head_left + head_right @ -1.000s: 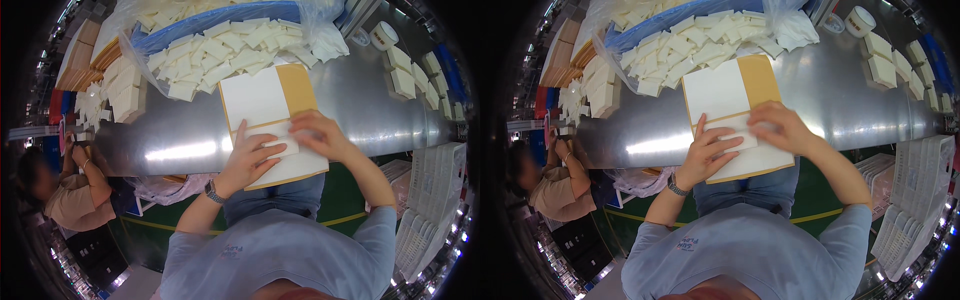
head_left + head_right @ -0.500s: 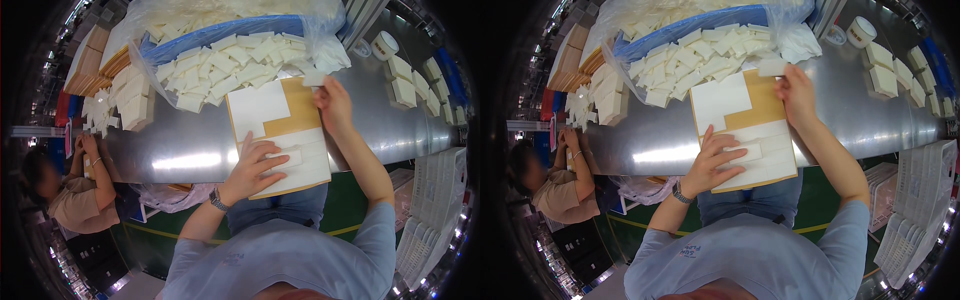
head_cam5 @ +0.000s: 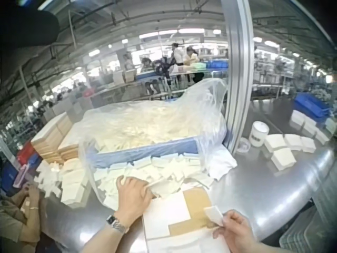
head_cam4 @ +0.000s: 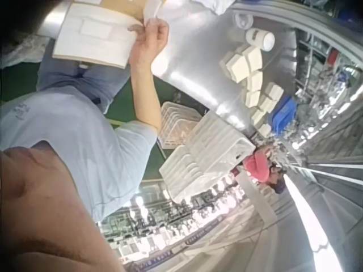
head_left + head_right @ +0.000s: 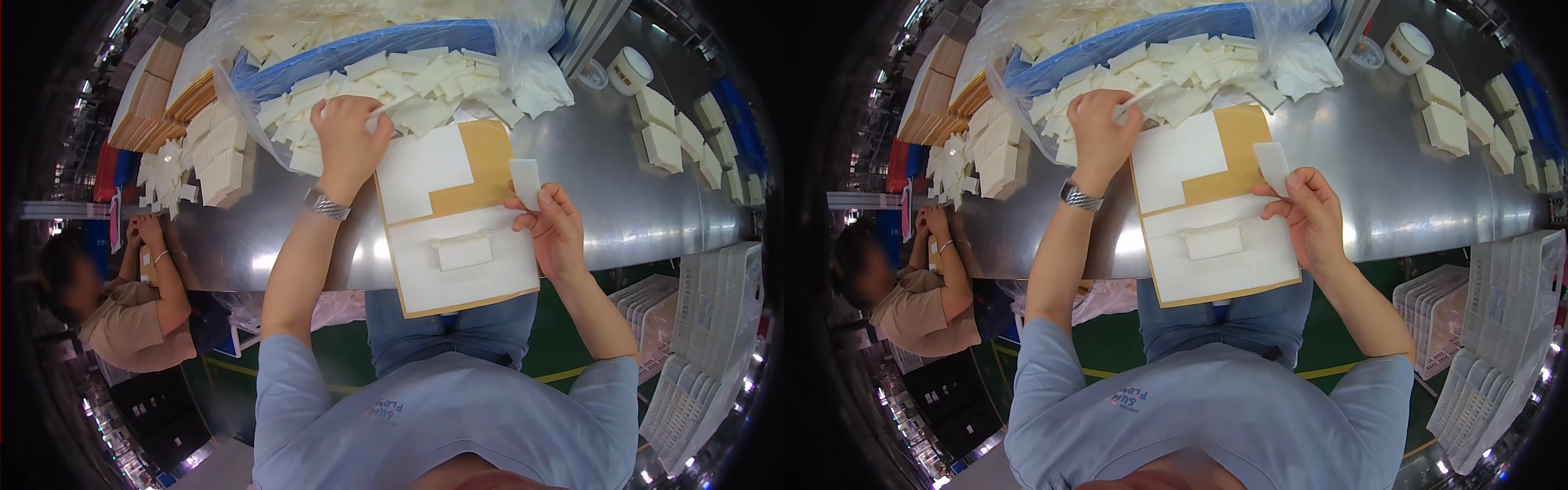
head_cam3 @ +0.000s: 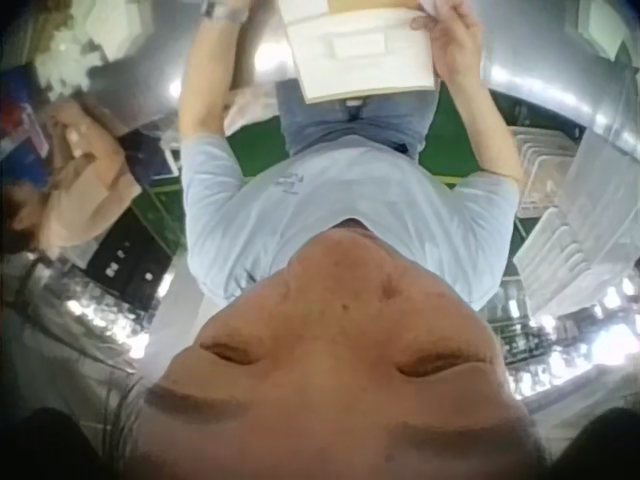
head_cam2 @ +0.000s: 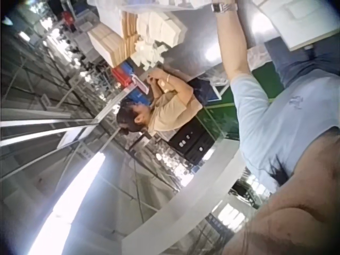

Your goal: The recorder is manually picking up small white components from a bin and arranging them onto a cardboard jig at an assembly station.

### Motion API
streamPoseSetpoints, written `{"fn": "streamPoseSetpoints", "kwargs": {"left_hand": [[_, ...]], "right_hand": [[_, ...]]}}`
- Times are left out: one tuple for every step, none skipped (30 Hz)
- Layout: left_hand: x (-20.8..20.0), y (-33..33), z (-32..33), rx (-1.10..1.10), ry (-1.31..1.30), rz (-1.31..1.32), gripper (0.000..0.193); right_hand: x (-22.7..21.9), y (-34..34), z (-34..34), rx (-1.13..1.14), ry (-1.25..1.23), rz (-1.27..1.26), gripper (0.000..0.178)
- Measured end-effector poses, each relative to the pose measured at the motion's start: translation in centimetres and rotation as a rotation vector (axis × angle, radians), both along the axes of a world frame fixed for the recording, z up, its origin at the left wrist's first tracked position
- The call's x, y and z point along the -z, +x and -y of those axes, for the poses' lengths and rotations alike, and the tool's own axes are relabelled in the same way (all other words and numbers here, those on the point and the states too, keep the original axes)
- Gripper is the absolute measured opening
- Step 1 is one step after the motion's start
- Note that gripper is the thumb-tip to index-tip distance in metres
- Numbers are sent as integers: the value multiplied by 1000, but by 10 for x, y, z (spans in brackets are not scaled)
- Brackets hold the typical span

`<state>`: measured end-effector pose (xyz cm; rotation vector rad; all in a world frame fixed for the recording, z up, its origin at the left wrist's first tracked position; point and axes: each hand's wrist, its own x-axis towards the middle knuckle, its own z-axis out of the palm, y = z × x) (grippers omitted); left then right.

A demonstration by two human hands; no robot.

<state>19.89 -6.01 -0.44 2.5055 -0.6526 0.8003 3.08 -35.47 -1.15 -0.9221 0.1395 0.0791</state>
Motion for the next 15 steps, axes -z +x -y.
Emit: {"fn": "streamPoseSetpoints", "kwargs": {"left_hand": [[-4, -6, -4, 2, -190, 13, 12], [-11, -15, -10, 7, -331, -53, 12], [-14, -25, -11, 6, -327, -54, 12], [-16, -35, -14, 104, -707, -189, 11], [-20, -47, -15, 203, -1085, -324, 10], [-30, -60, -13, 204, -1257, -396, 11], [-31, -71, -12, 205, -1257, -401, 11], [-32, -83, -13, 236, -1346, -444, 12], [-33, -95, -14, 264, -1435, -490, 13], [-36, -108, -10, 237, -1418, -579, 16], [-33, -122, -11, 233, -1420, -588, 16], [-27, -132, -11, 237, -1287, -697, 21], [-22, -142, -10, 243, -1150, -801, 27], [-18, -154, -5, 232, -922, -761, 35], [-16, -164, 4, 220, -695, -714, 44]], "right_hand": [[-2, -1, -2, -23, 46, -34, 9], [-1, -2, -4, -24, 51, -33, 9], [0, -3, -6, -28, 31, -23, 9], [2, -4, -8, -32, 11, -13, 9], [6, -4, -9, -34, 16, -12, 9], [12, -5, -9, -28, -33, 19, 9], [16, -6, -9, -22, -82, 51, 9], [17, -6, -8, -22, -81, 48, 9], [19, -7, -8, -19, -135, 75, 9], [20, -7, -7, -14, -190, 100, 10], [20, -9, -7, -13, -191, 91, 10], [20, -8, -8, -18, -237, 93, 11], [20, -8, -8, -23, -283, 94, 12], [19, -8, -10, -19, -285, 89, 12], [17, -7, -13, -20, -297, 73, 13]]}}
